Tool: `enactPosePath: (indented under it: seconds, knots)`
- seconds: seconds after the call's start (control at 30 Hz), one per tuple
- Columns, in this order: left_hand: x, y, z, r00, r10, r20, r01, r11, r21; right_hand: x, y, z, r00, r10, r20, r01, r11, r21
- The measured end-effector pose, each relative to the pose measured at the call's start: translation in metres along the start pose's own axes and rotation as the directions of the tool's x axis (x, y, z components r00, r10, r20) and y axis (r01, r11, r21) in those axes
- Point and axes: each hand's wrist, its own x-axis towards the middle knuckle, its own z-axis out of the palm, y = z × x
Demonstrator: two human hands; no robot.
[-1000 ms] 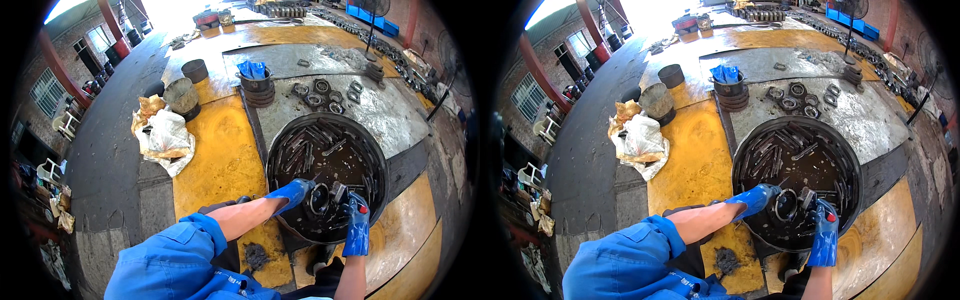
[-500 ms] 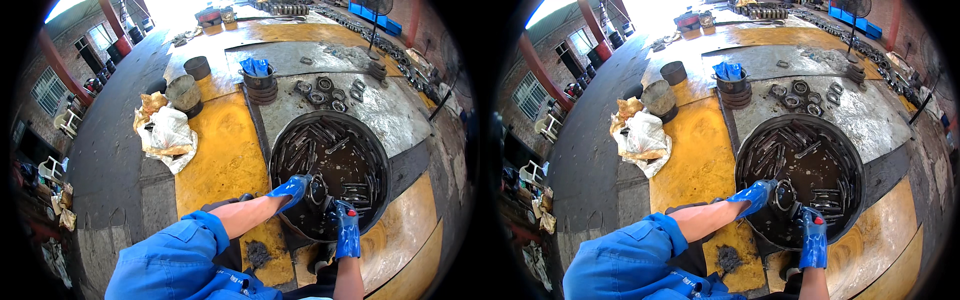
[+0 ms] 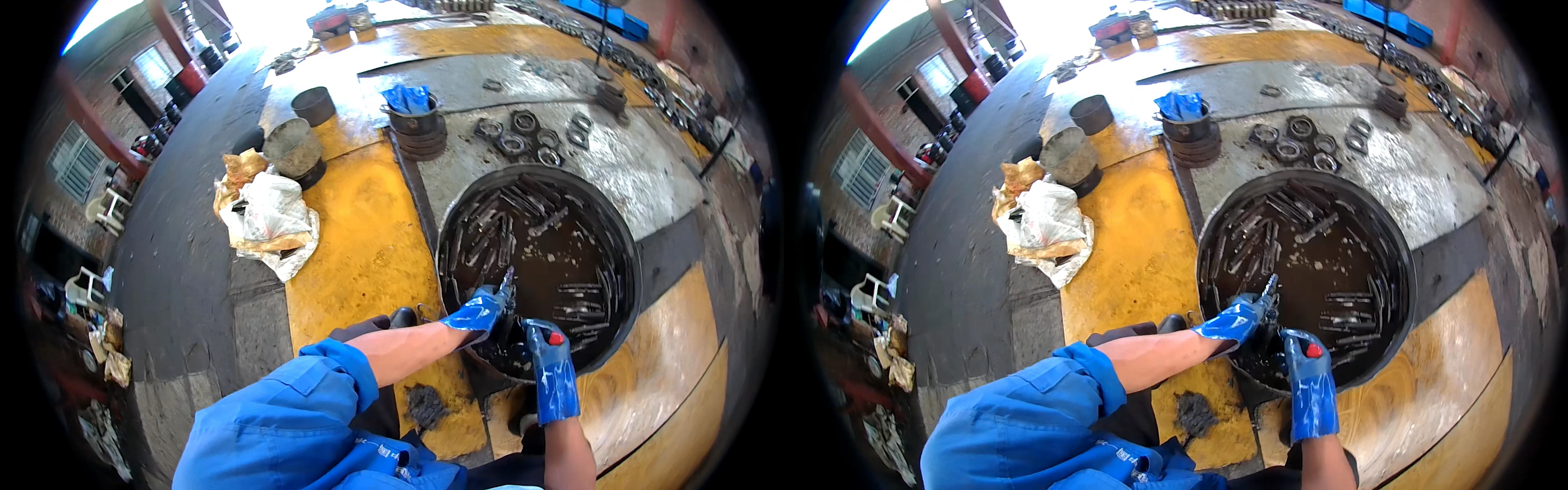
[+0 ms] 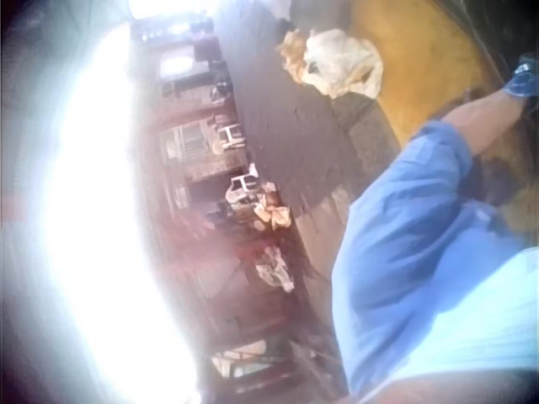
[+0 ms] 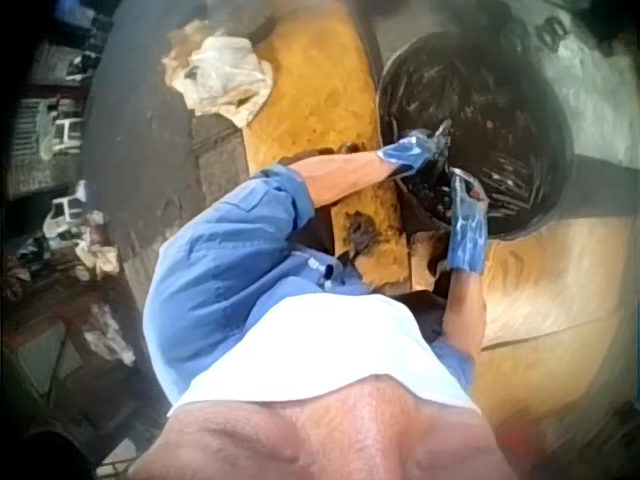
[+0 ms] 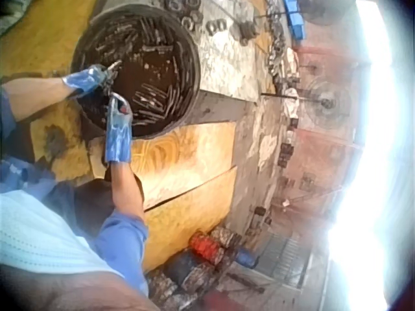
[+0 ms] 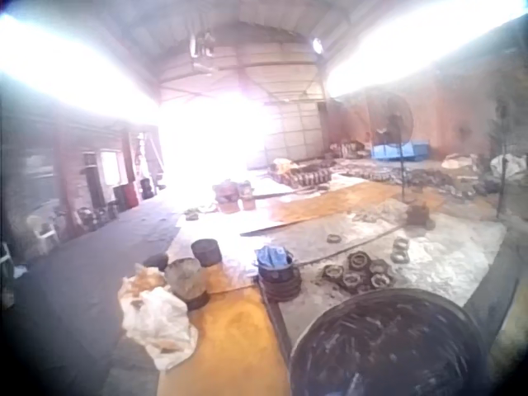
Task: The person cleans various metal parts in a container of liquid using a brush and their hands.
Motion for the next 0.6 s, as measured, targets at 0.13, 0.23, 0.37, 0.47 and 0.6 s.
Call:
enactPosePath:
  seconds: [0.13,0.23,0.37,0.47,0.6]
  knots:
    - [0.022,-0.045,-0.024,0.998,0.02,0.065,0.005,0.936,-0.351,0.005,-0.001,0.02,0.993,-0.058,0.106,0.048,0.994,0.096]
    - [-0.018,-0.005,-0.02,0.993,-0.099,0.061,0.113,0.949,-0.293,0.005,-0.007,0.016,0.991,-0.105,0.087,0.098,0.992,0.08]
    - [-0.016,0.012,-0.014,0.997,-0.069,0.034,0.069,0.997,-0.026,0.027,-0.01,0.005,0.993,-0.071,0.095,0.061,0.992,0.109]
    - [0.01,-0.022,-0.024,0.999,0.029,0.046,-0.034,0.995,0.093,0.058,0.012,-0.005,0.984,-0.09,0.151,0.062,0.981,0.185]
    - [-0.024,0.023,-0.023,0.998,0.05,0.049,-0.062,0.952,0.301,0.058,-0.011,-0.032,0.988,-0.102,0.118,0.064,0.953,0.295]
